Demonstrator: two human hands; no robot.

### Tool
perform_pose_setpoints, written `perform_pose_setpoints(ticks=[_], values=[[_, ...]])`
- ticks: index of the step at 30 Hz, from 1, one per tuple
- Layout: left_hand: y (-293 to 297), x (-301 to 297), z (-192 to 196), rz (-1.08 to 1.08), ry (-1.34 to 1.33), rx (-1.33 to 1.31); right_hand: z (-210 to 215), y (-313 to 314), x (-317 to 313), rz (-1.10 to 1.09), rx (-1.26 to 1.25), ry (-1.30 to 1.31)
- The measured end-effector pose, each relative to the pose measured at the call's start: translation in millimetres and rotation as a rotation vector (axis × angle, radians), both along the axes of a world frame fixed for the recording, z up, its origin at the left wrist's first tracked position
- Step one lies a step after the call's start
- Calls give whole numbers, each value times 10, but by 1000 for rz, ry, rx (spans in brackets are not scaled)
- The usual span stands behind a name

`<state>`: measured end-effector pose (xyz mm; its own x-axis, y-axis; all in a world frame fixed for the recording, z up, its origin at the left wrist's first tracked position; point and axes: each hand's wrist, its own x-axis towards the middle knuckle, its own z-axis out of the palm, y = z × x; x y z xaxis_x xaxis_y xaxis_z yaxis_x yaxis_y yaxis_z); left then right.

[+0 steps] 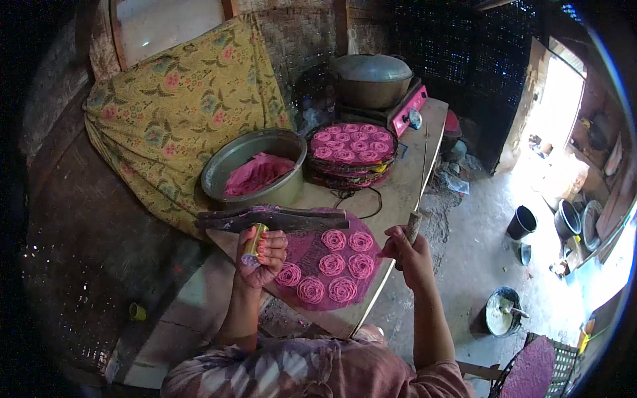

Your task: The person is piping pink dough onto a round mat by hand using a long-nosed metal tool. They regularly refill the tool with fresh dough from a bowl and press out spiral-shaped circles of dough onto the mat one by one.

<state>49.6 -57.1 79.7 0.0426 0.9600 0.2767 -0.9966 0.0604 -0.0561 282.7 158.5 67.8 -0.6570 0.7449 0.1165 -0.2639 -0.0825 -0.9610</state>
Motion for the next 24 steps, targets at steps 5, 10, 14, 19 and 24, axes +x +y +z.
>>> perform_pose_setpoints(ticks=[5, 10, 14, 19, 24], values=[[11, 101, 56, -58, -81, 27, -45, 8, 122, 24, -23, -50], [-1, 241, 19, -127, -8, 34, 110, -84, 81, 248, -234, 109], [-7, 320, -195, -242, 667, 80, -82, 41, 145, 751, -530, 88], [-70, 219, -248, 620, 1940, -171, 370, -385, 320, 719, -44, -219], [16, -164, -761, 926, 1329, -314, 436, -753, 272, 433, 219, -206]])
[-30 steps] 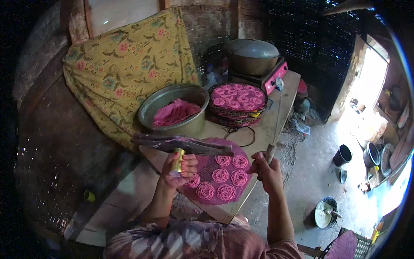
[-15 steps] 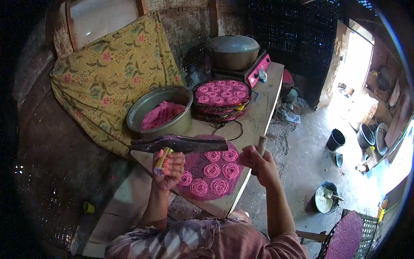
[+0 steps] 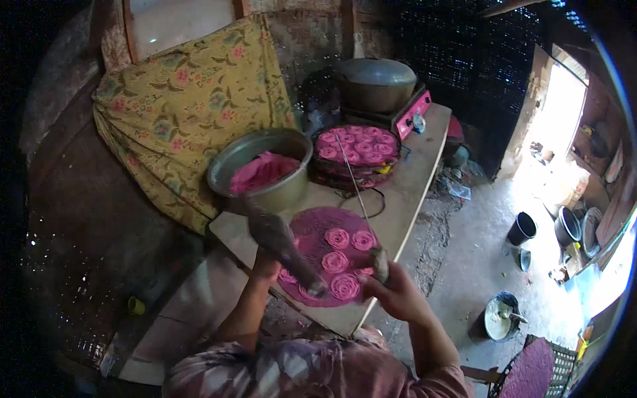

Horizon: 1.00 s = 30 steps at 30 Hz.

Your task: The person is piping pink dough onto a round mat by hand using a long-nosed metal tool. They regularly refill the tool with fresh dough from a bowl and press out spiral-shaped circles of dough onto the mat one by one.

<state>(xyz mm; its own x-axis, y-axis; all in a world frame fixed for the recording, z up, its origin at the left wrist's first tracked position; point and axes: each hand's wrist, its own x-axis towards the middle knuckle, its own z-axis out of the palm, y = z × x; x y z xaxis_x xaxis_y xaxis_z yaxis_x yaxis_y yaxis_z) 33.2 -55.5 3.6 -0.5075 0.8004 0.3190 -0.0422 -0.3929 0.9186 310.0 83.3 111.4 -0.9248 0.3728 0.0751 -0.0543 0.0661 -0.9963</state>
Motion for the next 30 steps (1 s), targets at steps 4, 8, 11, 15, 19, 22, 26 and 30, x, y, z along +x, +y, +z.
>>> perform_pose_setpoints(ticks=[4, 8, 11, 15, 19, 22, 26, 30], values=[[-258, 17, 644, -56, -632, 430, -232, 71, 18, -177, 481, 125], [-431, -31, 991, -346, -994, 773, -457, -184, 66, -115, 317, 27], [-479, 3, 1055, -353, -1130, 807, -363, -361, -112, -113, 639, 7], [-482, 62, 1105, -303, -1266, 757, -392, -405, -226, -110, 769, 100], [-430, 126, 1133, -211, -1319, 669, -486, -340, -233, -131, 853, 106], [-393, 136, 1097, -85, -1228, 559, -517, -309, -202, -137, 891, 85], [-348, 138, 1058, -40, -1265, 587, -408, -328, -207, -145, 927, 73], [-333, 143, 1030, -60, -1234, 579, -414, -330, -196, -168, 914, 76]])
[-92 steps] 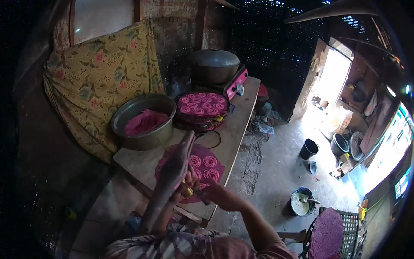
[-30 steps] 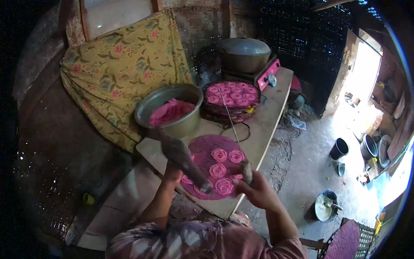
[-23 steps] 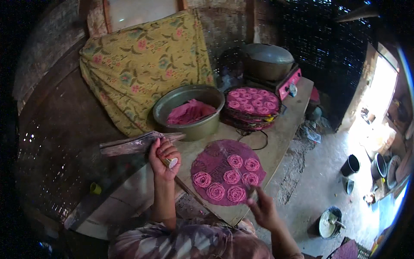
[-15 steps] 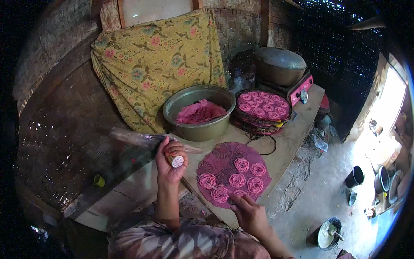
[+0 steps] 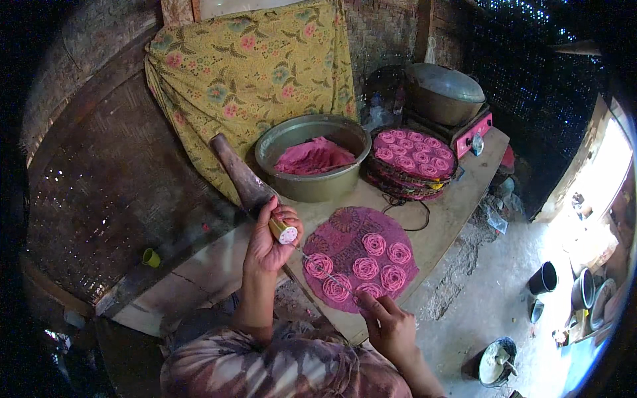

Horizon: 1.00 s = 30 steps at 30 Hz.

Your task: The person is piping pink dough onto a round mat by hand using a long-nosed metal tool. They regularly refill the tool with fresh dough from a bowl and press out spiral-shaped circles of dough onto the mat one by one.

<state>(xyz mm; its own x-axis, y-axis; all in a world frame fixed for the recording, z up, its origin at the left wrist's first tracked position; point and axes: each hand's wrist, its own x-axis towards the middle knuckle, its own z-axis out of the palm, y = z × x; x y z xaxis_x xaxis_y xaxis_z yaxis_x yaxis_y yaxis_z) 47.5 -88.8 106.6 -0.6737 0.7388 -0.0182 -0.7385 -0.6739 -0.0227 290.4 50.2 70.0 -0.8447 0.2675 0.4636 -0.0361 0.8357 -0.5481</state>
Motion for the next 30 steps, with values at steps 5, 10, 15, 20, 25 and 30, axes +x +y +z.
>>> perform_pose_setpoints(ticks=[5, 10, 15, 20, 25, 30], values=[[-13, -3, -10, 1, -3, -28, -29, -6, -22, 10, 19, 18], [-15, -33, -66, 1, 72, -51, -37, -9, -21, 0, 28, 10], [1, -17, -46, 8, 41, -32, -21, -12, -8, -6, 37, -7], [17, -6, -59, 14, 21, -23, -34, -2, 0, -9, 38, -2], [31, 14, -57, 27, 24, -68, -54, 13, 10, -22, 53, 14], [45, 36, -63, 45, 100, -130, 44, 30, 49, -60, 243, 34]])
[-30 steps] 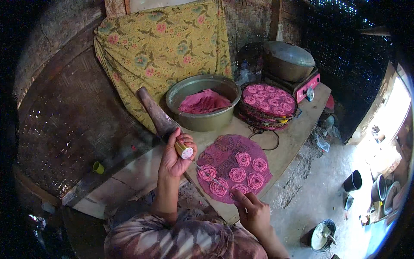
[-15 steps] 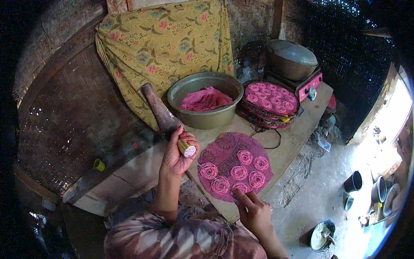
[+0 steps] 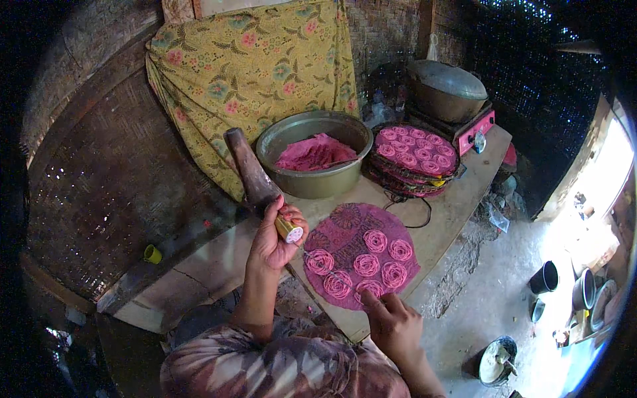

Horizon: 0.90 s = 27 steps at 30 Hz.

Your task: The person is piping pink dough onto a round mat by hand using a long-nosed metal tool. They regularly refill the tool with fresh dough from a bowl and press out spiral-shaped circles of dough onto the mat one by one.

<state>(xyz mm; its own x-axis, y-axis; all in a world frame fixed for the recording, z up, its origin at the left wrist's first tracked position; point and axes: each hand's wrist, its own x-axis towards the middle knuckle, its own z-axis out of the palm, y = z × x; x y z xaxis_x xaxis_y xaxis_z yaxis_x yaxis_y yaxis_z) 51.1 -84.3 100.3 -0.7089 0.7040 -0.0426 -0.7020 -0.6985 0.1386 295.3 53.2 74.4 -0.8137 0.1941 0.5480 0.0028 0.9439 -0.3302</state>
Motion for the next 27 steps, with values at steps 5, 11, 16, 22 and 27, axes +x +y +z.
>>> perform_pose_setpoints(ticks=[5, 11, 16, 22, 27], values=[[13, -1, -49, 21, 129, -78, 361, 127, 40, -2, 283, -45], [3, 7, -11, 9, 238, -134, 713, 178, 66, 47, 496, -131], [-19, -12, -44, -16, 266, -138, 824, 256, 20, 92, 526, -148], [-26, 17, -26, -21, 307, -161, 940, 305, -10, 128, 516, -183], [-34, -3, -42, -49, 367, -170, 989, 319, -17, 150, 499, -194]])
